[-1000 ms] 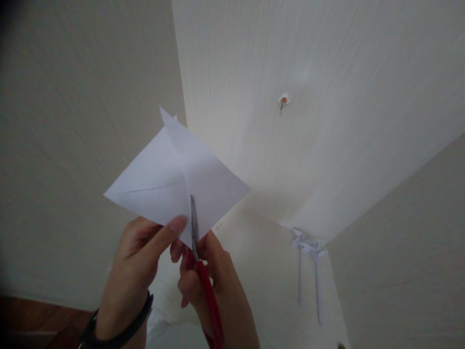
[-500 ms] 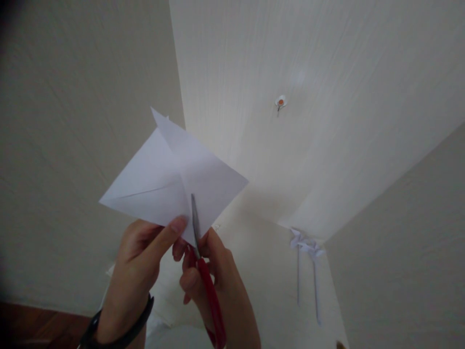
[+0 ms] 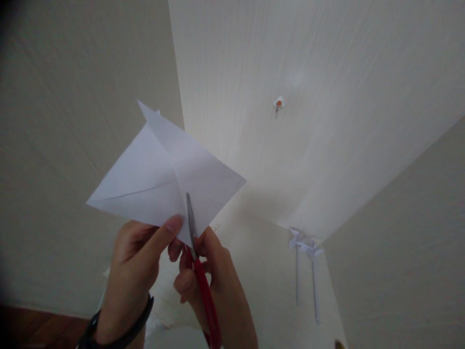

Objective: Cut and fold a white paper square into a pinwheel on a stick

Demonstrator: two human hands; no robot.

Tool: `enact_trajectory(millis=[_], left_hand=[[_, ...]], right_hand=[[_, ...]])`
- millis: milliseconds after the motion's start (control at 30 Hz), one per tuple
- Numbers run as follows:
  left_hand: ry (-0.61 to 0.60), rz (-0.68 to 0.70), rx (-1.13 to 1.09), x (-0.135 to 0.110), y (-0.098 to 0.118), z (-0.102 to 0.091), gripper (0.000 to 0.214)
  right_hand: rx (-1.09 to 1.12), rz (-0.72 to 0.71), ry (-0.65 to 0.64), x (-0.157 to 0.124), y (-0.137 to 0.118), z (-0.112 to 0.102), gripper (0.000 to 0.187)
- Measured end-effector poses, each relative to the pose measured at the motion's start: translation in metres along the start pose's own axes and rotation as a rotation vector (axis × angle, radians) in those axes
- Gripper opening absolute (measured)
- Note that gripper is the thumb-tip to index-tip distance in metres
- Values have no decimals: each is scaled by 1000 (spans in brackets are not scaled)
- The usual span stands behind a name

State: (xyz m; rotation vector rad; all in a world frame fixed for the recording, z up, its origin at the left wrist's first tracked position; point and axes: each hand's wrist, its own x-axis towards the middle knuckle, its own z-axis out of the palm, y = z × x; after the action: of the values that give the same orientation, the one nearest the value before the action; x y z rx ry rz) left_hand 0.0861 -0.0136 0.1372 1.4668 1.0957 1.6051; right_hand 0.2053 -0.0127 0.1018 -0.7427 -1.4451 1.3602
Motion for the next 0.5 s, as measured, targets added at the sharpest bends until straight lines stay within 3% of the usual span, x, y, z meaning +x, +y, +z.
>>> enact_trajectory(millis=[267, 500], left_hand=[[85, 41, 42, 0, 2, 1, 46], [11, -15, 51, -2, 0, 0, 51]], right_hand=[[-37, 16, -36, -1, -3, -1, 58], [-52, 41, 17, -4, 4, -1, 58]])
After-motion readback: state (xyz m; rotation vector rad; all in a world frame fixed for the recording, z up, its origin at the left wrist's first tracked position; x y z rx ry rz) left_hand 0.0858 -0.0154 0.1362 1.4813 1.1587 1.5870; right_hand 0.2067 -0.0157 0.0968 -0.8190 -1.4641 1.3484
